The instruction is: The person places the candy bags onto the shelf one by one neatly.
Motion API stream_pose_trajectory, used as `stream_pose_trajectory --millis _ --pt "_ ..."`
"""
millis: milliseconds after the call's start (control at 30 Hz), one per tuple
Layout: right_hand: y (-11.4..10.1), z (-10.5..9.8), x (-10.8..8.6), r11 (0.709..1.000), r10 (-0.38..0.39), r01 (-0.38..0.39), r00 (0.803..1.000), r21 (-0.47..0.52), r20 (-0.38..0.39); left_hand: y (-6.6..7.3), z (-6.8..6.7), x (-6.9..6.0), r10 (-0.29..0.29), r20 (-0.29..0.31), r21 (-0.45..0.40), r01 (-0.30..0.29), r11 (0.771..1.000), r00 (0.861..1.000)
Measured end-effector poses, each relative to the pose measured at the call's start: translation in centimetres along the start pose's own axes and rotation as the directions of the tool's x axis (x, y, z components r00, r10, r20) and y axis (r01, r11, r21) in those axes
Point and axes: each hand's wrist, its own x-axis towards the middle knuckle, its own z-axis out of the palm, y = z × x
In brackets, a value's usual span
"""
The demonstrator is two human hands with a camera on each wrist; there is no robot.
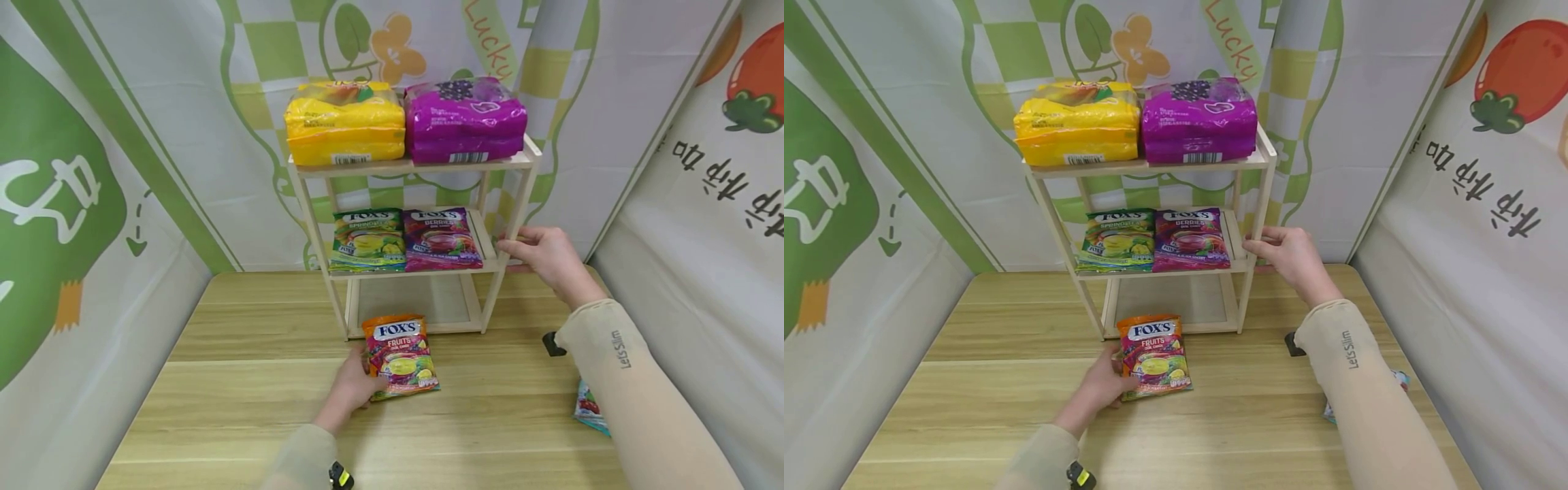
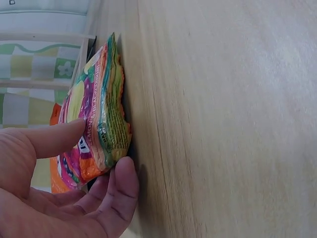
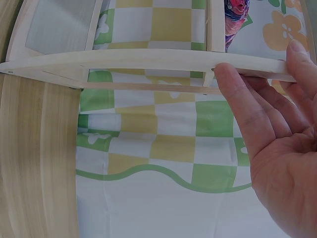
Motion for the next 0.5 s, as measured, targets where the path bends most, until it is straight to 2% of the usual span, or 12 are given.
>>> stream_pose_trajectory --millis 267,500 --pt "0.02 -0.04 0.00 1.000 0.002 -0.002 1.000 -0.005 -0.001 0.36 0.65 0.17 0.031 -0.056 0.111 -0.024 0.994 0.998" --pt "0.04 -0.05 0.01 1.000 -0.003 0.003 1.000 -0.011 0.000 0.42 0.79 0.20 0.002 -0.064 0.101 0.004 0.995 0.998"
